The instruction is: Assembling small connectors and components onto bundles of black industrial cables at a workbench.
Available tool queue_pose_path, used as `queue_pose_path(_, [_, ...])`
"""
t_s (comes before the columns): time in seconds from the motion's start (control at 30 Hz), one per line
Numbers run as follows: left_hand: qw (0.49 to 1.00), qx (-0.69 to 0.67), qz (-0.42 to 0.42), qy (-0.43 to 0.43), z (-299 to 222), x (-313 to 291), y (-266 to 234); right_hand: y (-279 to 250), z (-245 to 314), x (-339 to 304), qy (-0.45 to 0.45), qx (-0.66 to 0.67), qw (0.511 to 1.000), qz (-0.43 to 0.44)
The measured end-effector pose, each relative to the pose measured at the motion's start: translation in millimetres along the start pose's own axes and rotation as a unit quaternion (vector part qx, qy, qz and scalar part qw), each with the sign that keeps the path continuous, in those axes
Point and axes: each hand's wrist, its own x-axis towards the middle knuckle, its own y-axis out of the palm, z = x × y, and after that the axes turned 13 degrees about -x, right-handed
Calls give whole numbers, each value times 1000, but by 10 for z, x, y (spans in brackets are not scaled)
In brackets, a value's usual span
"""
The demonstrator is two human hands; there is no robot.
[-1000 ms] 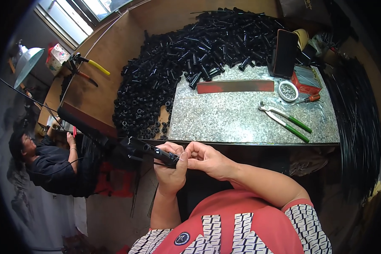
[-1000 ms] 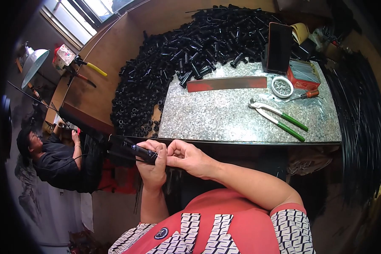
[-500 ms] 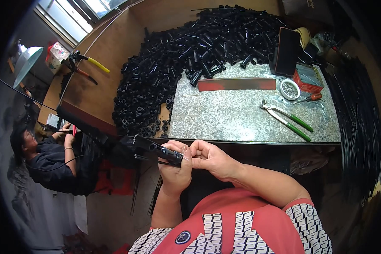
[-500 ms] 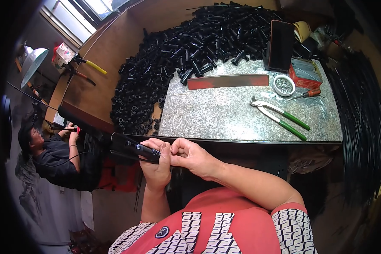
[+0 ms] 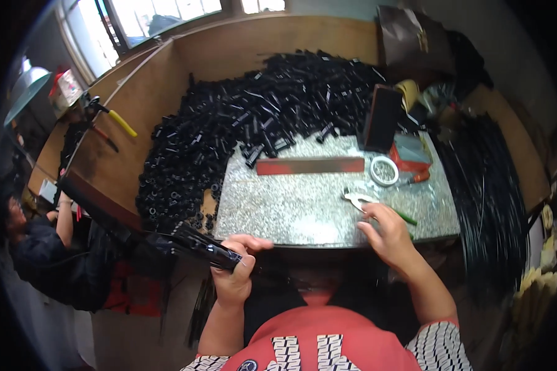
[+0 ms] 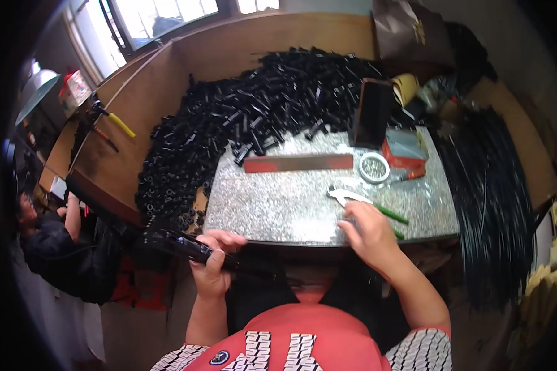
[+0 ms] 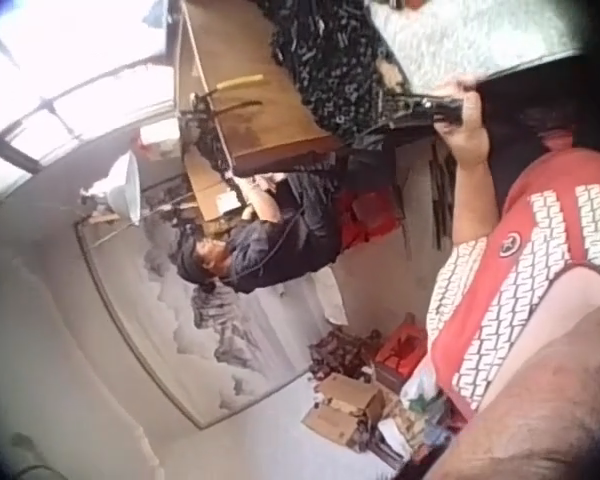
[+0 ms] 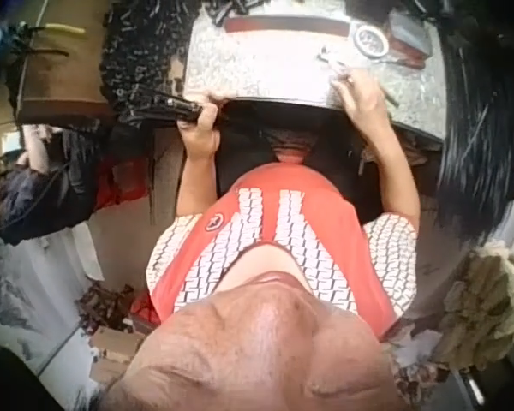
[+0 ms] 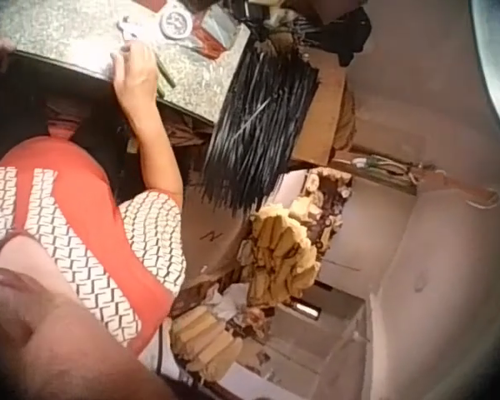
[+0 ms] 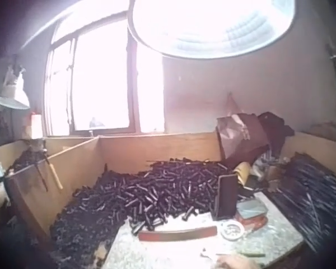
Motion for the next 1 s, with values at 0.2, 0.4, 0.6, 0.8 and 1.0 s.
queue_pose_path(0.2, [992,-7,-5,-127,98,-17,152,-124,-422,-318,67,-230,971,16])
queue_pose_path(0.4, [986,17,-8,-164,101,19,193,-24,-459,-261,24,-270,962,14])
queue_pose_path(0.6, [989,4,32,-146,80,-49,175,27,-442,-268,7,-271,962,30])
queue_pose_path(0.8, [991,-20,9,-128,199,-73,69,22,-276,-377,94,-41,995,8])
queue_pose_path(1.0, [981,-35,82,-175,210,-45,126,-326,102,-192,148,132,974,111])
